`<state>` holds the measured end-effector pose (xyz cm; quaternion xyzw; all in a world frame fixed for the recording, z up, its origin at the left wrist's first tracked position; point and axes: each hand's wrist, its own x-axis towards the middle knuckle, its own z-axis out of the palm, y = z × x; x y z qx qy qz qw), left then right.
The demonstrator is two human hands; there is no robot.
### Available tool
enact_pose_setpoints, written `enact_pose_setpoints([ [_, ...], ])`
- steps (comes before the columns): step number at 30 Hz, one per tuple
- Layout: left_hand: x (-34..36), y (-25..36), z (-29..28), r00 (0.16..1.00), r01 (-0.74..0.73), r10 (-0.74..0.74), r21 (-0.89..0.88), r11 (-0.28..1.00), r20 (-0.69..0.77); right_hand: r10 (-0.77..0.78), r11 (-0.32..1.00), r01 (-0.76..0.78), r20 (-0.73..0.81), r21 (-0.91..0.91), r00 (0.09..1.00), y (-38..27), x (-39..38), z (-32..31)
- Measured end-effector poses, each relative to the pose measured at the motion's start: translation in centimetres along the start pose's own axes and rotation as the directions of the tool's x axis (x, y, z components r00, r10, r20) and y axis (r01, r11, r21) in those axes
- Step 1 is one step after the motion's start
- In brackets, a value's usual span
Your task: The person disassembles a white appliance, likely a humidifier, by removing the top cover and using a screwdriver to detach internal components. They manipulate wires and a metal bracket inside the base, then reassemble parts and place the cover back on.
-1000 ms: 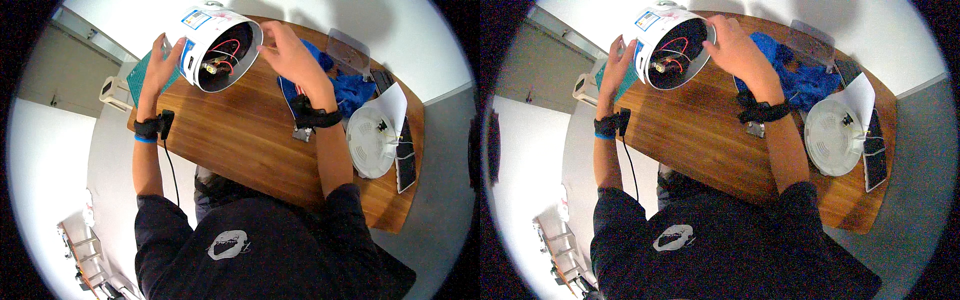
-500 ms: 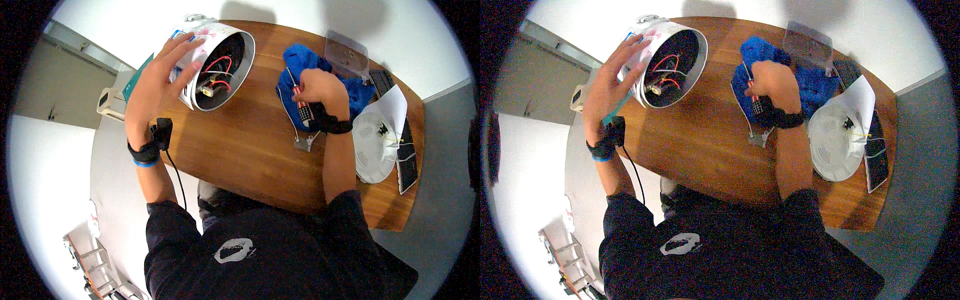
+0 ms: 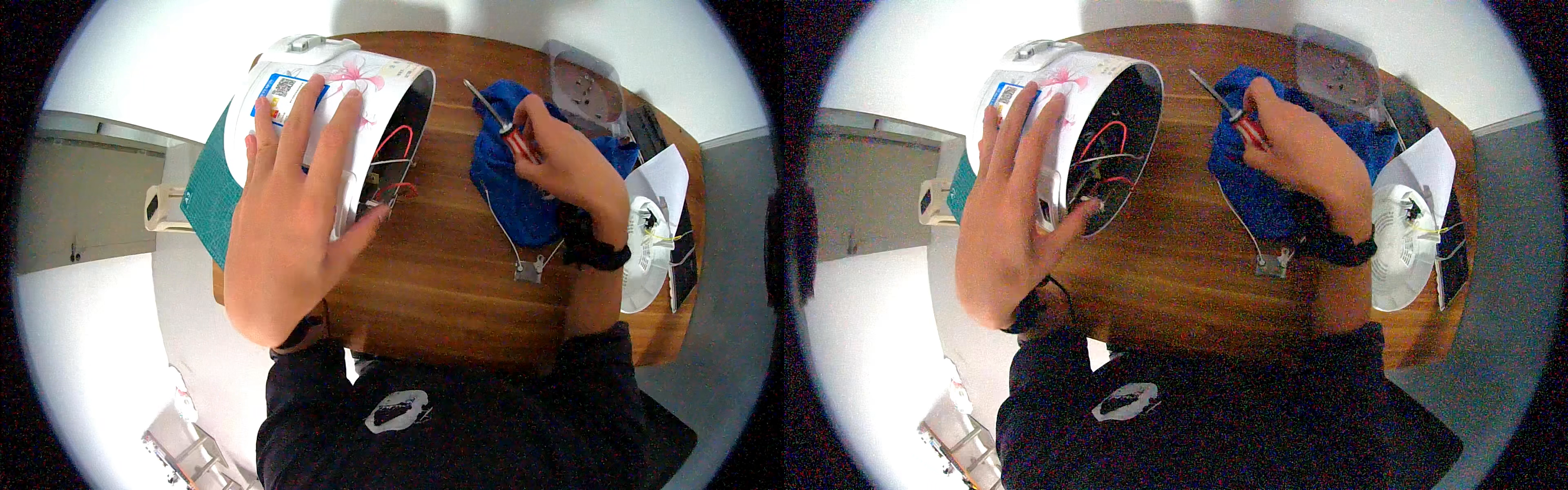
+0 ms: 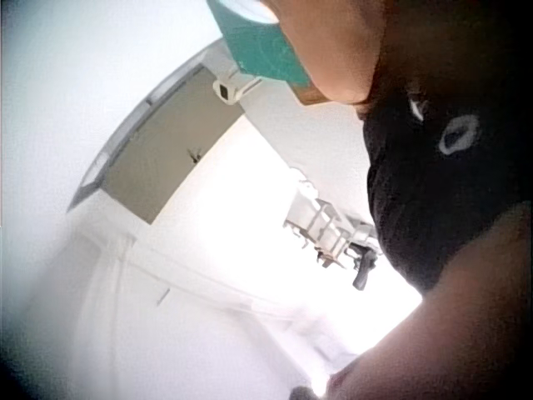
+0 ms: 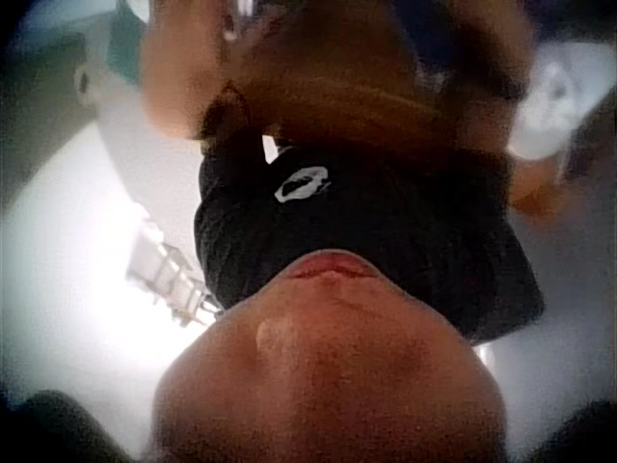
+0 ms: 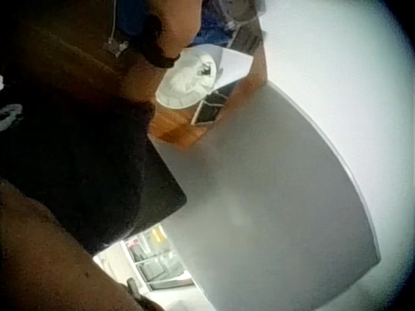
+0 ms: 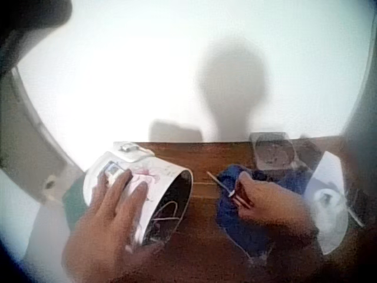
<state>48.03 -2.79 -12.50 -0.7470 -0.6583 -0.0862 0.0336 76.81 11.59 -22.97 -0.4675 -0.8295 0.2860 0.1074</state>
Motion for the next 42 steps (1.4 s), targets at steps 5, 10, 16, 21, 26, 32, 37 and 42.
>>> enact_pose_setpoints([
  [5,-0.4,-0.4,-0.6,0.995,-0.071,0.075,0.062,0.996,-0.063,-0.257,0.967,0.253,-0.158,-0.045,0.954,-3.1,-1.5,-2.2],
  [10,0.6,-0.9,0.2,0.990,-0.100,0.110,0.111,0.989,-0.085,-0.512,0.859,0.501,-0.152,-0.105,0.846,-5.0,-2.3,-3.0],
  [16,0.3,-0.7,1.2,0.991,-0.014,0.026,0.089,0.996,-0.135,-0.603,0.794,0.572,-0.146,-0.203,0.785,-7.8,-3.4,-4.1],
  [21,-0.5,-0.7,1.2,0.983,0.020,0.005,0.140,0.990,-0.182,-0.606,0.775,0.501,-0.228,-0.384,0.762,-8.8,-3.9,-6.1],
  [26,-0.7,-1.1,1.4,0.980,-0.030,0.057,0.139,0.990,-0.192,-0.644,0.753,0.532,-0.271,-0.387,0.715,-7.9,-4.2,-7.5],
  [32,-0.6,-1.2,1.3,0.980,0.009,0.021,0.147,0.989,-0.199,-0.759,0.652,0.705,-0.248,-0.280,0.602,-9.5,-2.7,-4.6],
  [37,0.1,-1.4,0.8,0.968,-0.090,0.117,0.129,0.988,-0.224,-0.749,0.660,0.682,-0.204,-0.316,0.630,-10.3,-2.9,-4.2],
  [42,0.0,-1.5,0.6,0.967,-0.112,0.137,0.123,0.986,-0.213,-0.779,0.627,0.696,-0.246,-0.351,0.577,-9.8,-2.2,-3.7],
])
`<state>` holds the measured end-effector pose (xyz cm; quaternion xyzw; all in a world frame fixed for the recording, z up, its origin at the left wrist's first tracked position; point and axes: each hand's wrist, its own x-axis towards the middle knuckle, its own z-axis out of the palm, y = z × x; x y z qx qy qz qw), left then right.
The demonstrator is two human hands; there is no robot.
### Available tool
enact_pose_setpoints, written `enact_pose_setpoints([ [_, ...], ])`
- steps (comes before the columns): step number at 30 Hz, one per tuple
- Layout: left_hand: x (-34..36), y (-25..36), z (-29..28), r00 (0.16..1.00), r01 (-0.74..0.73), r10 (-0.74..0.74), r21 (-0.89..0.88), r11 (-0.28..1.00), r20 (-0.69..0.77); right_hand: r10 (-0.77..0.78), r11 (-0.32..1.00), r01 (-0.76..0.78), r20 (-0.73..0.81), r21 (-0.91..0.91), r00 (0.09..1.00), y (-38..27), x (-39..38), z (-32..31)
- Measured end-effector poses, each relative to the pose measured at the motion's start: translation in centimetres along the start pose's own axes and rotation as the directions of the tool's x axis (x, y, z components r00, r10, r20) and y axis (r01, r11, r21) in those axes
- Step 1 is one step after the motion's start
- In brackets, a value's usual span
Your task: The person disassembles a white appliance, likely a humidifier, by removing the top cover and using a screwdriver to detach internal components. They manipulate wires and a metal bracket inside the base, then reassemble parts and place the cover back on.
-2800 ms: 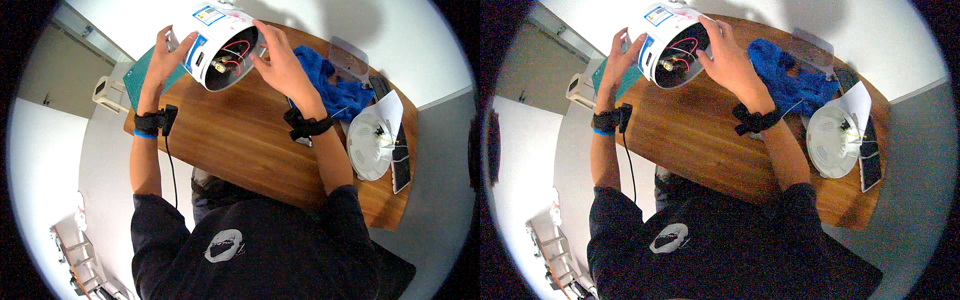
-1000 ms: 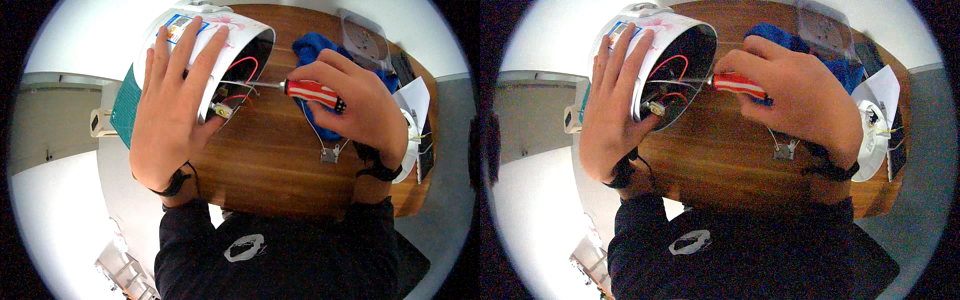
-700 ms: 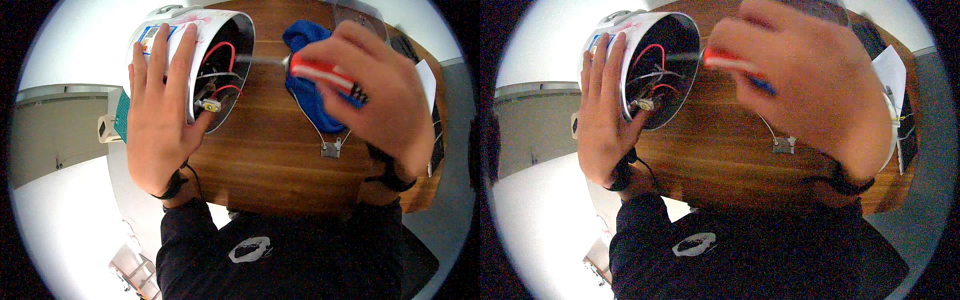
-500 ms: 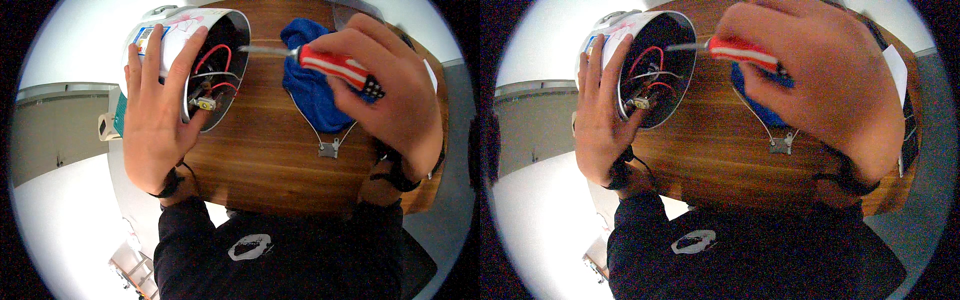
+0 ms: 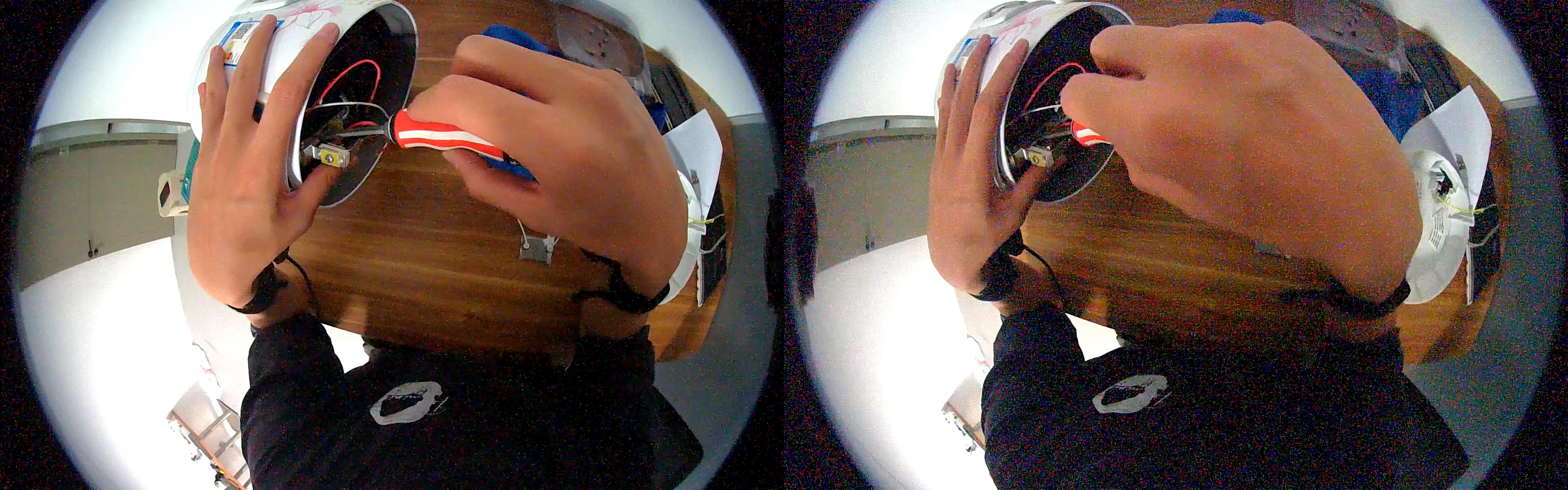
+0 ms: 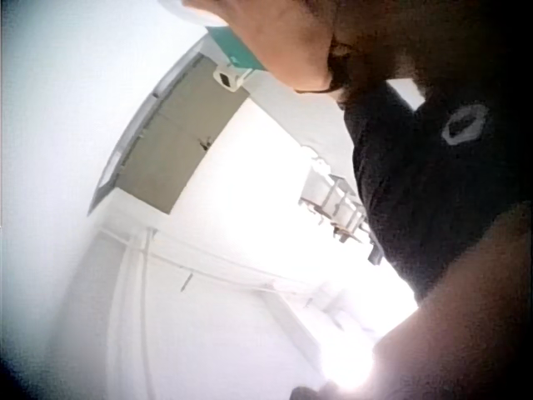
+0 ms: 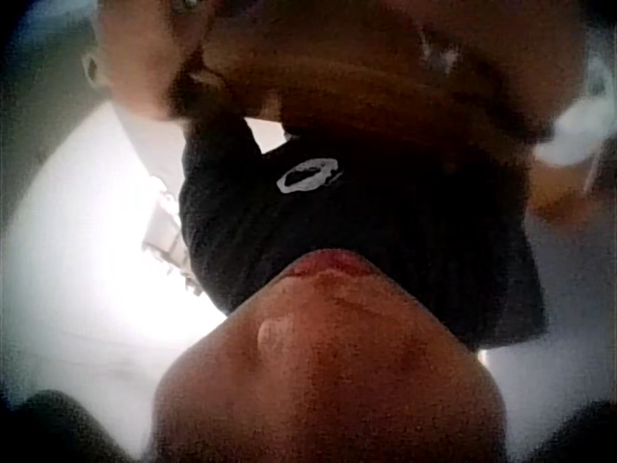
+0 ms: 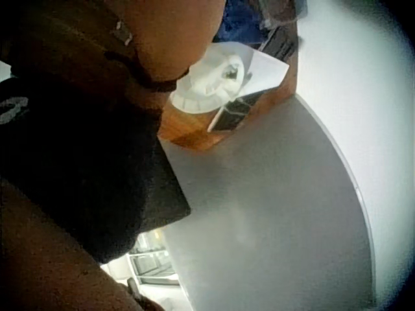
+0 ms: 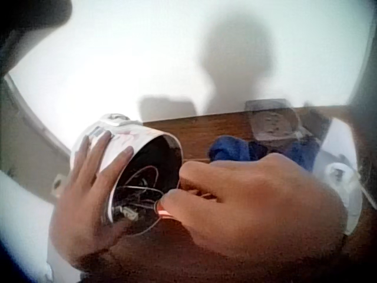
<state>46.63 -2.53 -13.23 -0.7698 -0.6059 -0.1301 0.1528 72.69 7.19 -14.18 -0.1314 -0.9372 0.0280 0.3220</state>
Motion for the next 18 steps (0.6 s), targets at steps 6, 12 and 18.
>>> enact_pose_setpoints([
  [6,-0.2,0.0,0.2,0.999,0.008,-0.009,0.018,1.000,0.042,0.070,0.996,-0.063,0.106,-0.068,0.992,-0.9,-0.4,-0.3],
  [12,0.0,-0.2,-0.2,0.999,-0.014,0.012,0.051,0.999,0.051,0.100,0.994,-0.096,0.082,-0.046,0.992,-1.1,-0.5,0.3],
  [18,-0.7,-2.3,1.6,0.990,-0.065,0.024,-0.299,0.952,-0.137,0.085,0.996,-0.084,0.019,-0.038,0.996,-1.2,-0.5,0.6],
])
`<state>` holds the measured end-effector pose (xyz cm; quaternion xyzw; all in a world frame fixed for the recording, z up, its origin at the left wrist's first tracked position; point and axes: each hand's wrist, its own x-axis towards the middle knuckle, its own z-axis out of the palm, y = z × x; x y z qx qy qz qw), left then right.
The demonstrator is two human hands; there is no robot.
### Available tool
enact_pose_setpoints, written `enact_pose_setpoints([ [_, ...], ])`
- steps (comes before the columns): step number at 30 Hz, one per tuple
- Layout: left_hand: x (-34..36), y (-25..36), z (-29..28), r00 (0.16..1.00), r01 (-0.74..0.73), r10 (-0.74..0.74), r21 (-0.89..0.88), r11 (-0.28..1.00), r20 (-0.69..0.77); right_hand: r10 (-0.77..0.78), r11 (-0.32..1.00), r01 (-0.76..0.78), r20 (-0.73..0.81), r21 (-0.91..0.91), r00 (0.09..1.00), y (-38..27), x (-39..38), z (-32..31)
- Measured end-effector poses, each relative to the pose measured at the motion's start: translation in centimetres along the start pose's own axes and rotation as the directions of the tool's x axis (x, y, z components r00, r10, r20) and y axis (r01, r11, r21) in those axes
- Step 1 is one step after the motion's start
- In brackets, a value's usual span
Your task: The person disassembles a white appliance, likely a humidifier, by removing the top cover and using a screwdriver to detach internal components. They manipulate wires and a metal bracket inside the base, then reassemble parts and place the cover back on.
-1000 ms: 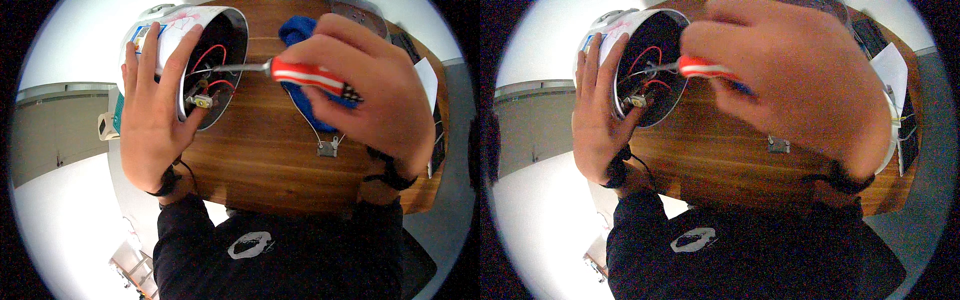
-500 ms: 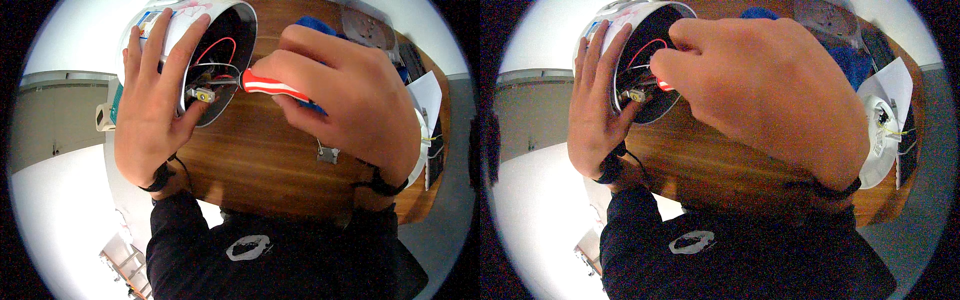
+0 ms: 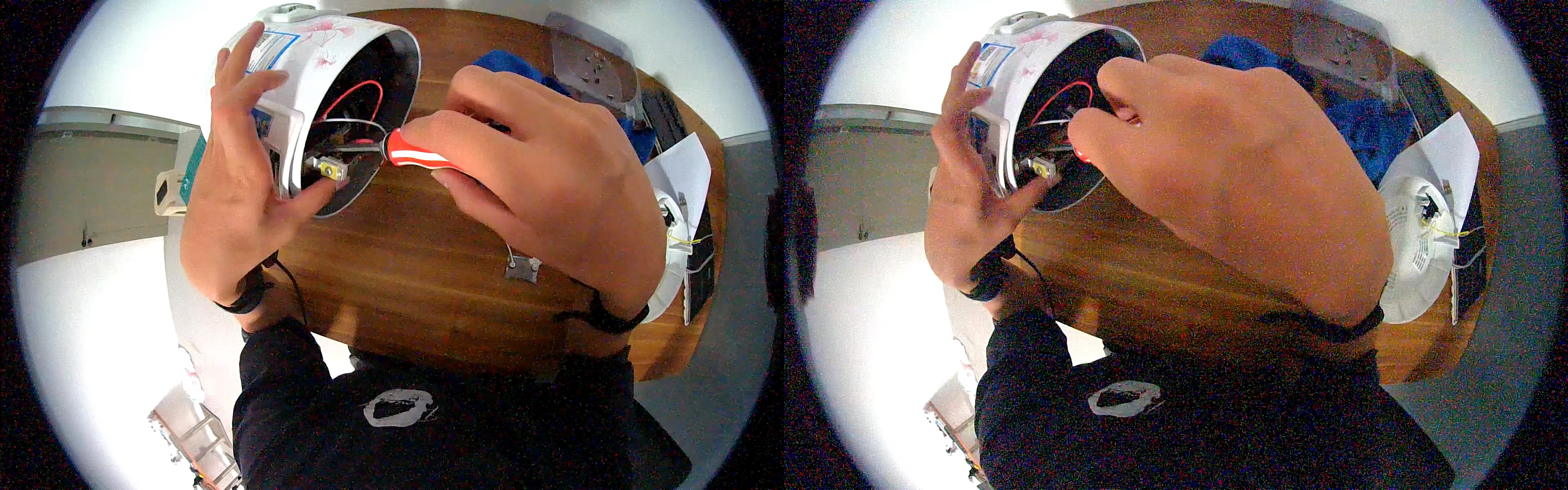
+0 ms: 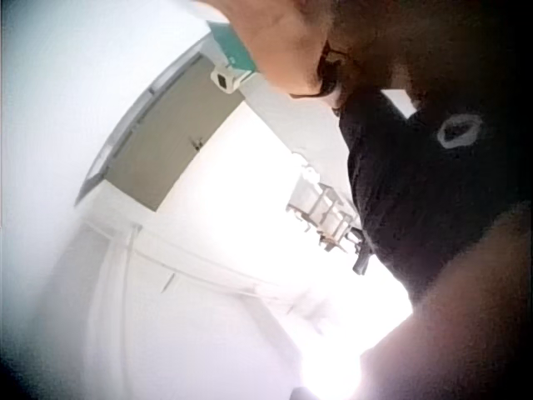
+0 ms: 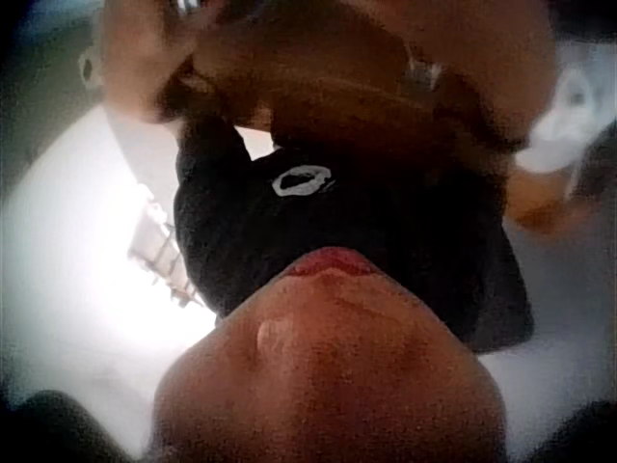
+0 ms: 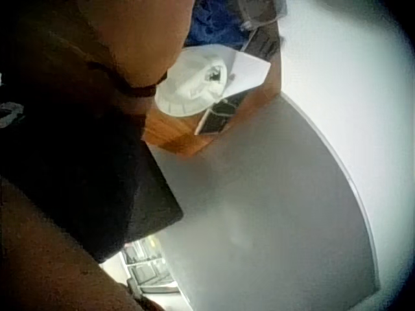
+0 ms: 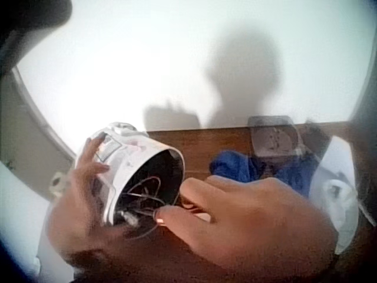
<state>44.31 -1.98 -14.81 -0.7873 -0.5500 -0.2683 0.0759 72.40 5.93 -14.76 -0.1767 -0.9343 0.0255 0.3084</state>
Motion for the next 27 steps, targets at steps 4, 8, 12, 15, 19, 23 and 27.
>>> enact_pose_setpoints([
  [4,-0.3,2.0,-1.4,0.971,0.167,-0.201,0.227,0.959,0.133,0.043,0.999,-0.043,0.001,0.013,0.999,-0.1,0.3,0.5],
  [8,0.3,1.7,-1.2,0.975,0.140,-0.166,0.174,0.975,0.145,0.079,0.997,-0.080,-0.024,-0.011,0.997,0.0,0.7,0.7],
  [12,1.2,1.4,-0.7,0.974,0.211,-0.217,0.096,0.973,0.060,0.125,0.992,-0.127,-0.057,-0.021,0.990,-0.2,1.1,0.5],
  [15,1.3,-0.2,0.3,0.979,0.193,-0.191,0.021,0.981,-0.075,0.148,0.988,-0.151,-0.097,-0.022,0.984,-0.3,1.2,0.2],
  [19,1.6,-0.8,0.4,0.965,0.224,-0.215,0.046,0.973,-0.151,0.152,0.988,-0.153,-0.152,0.000,0.977,-0.2,1.2,0.2],
  [23,2.1,-0.9,0.9,0.966,0.188,-0.166,0.100,0.977,-0.199,0.086,0.993,-0.062,-0.272,0.096,0.958,-0.2,1.5,0.3],
  [27,2.5,-1.0,1.3,0.950,0.255,-0.223,0.129,0.958,-0.217,0.051,0.989,0.001,-0.344,0.150,0.938,-0.1,1.8,0.3],
])
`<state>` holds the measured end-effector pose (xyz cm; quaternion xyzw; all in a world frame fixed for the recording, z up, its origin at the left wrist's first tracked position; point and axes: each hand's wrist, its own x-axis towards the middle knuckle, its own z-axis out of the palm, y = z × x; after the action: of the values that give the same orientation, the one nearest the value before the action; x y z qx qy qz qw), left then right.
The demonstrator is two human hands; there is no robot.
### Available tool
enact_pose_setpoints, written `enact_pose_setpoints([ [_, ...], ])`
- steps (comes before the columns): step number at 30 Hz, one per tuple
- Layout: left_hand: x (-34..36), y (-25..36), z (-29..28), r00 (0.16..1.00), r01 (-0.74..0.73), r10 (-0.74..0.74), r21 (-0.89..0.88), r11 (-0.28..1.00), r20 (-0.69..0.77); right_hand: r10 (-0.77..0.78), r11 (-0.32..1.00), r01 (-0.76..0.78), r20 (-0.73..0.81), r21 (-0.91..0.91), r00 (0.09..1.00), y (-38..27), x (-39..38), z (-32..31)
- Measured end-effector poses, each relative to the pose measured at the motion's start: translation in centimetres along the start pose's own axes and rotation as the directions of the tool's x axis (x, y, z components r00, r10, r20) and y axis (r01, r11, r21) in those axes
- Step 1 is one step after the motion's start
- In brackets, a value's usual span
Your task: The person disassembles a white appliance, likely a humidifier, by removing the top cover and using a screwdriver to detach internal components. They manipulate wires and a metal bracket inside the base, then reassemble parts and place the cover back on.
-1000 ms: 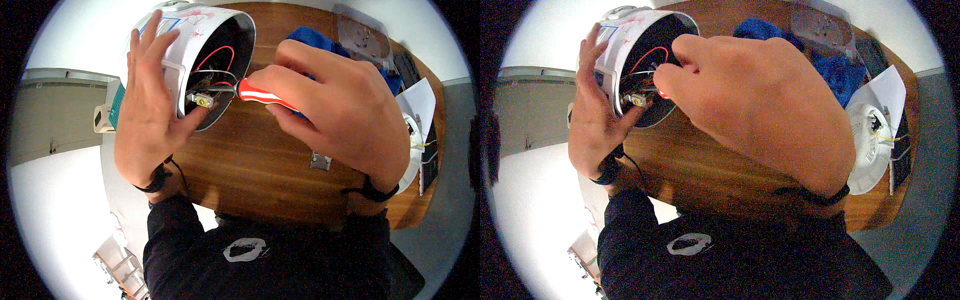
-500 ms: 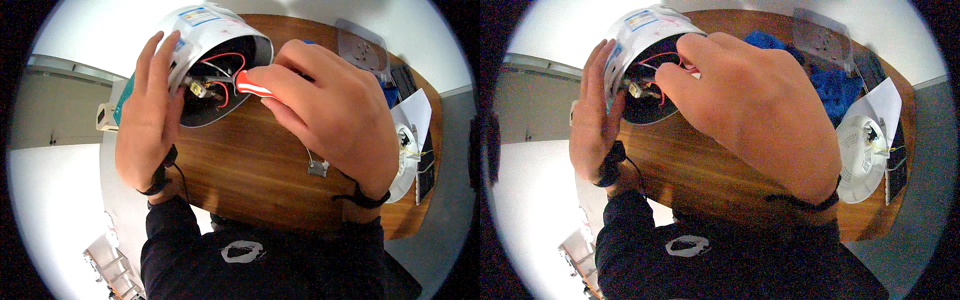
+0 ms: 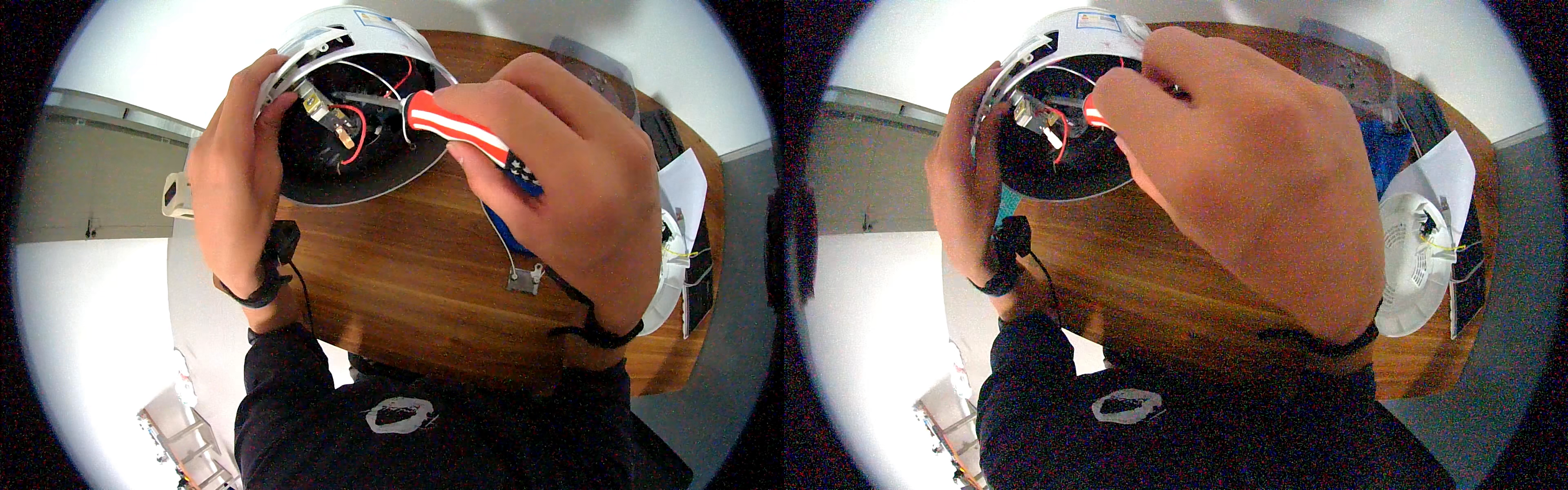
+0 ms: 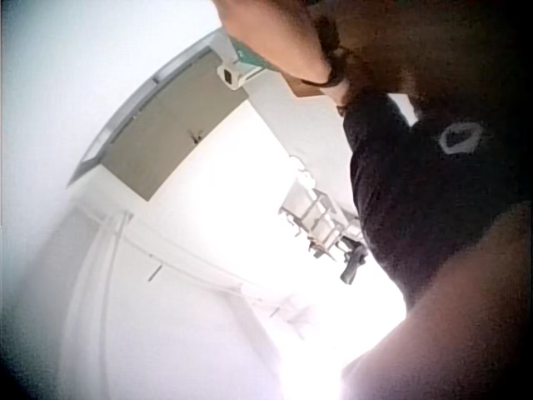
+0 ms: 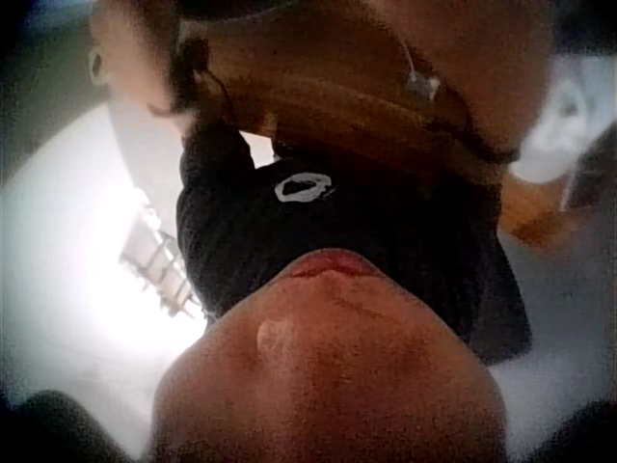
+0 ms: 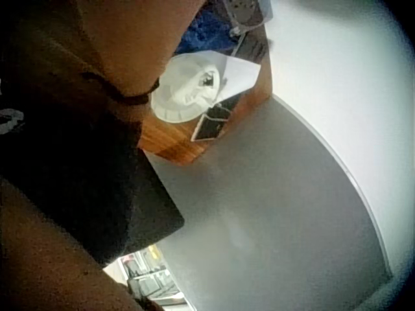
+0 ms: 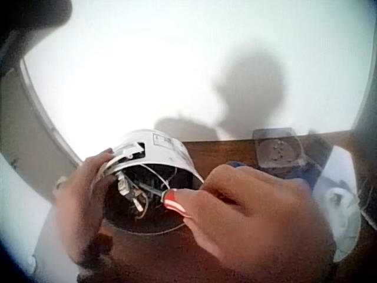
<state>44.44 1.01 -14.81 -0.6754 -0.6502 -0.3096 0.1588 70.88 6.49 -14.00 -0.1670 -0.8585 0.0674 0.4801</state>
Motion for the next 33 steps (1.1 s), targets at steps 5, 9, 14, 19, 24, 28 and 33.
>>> enact_pose_setpoints([
  [5,0.3,-0.5,0.4,0.999,-0.023,0.023,0.008,1.000,-0.031,-0.036,0.999,0.036,-0.045,0.004,0.998,0.4,0.0,-0.1],
  [9,0.4,-0.2,0.0,0.999,0.042,-0.042,0.000,0.999,-0.011,-0.031,0.999,0.032,-0.076,0.022,0.997,0.3,0.0,0.0],
  [14,0.5,-0.4,0.6,0.997,0.040,-0.042,-0.025,0.999,-0.067,-0.030,0.999,0.033,-0.086,0.028,0.996,0.5,0.0,0.3],
  [19,1.1,-1.3,0.4,0.997,0.061,-0.062,-0.017,0.998,-0.043,-0.032,0.997,0.037,-0.086,0.060,0.996,1.1,-0.2,0.5],
  [24,1.9,-2.6,0.4,1.000,0.000,-0.001,-0.043,0.999,-0.020,-0.020,0.996,0.027,-0.088,0.081,0.996,1.5,-0.8,0.9],
  [28,2.2,-2.7,-0.1,1.000,0.008,-0.006,-0.095,0.995,0.020,0.004,0.999,0.001,-0.105,0.042,0.994,1.4,-1.3,1.1],
  [33,2.1,-2.1,-1.0,0.988,-0.011,0.030,-0.123,0.992,0.150,0.091,0.996,-0.092,-0.069,-0.004,0.993,1.3,-2.2,1.8],
])
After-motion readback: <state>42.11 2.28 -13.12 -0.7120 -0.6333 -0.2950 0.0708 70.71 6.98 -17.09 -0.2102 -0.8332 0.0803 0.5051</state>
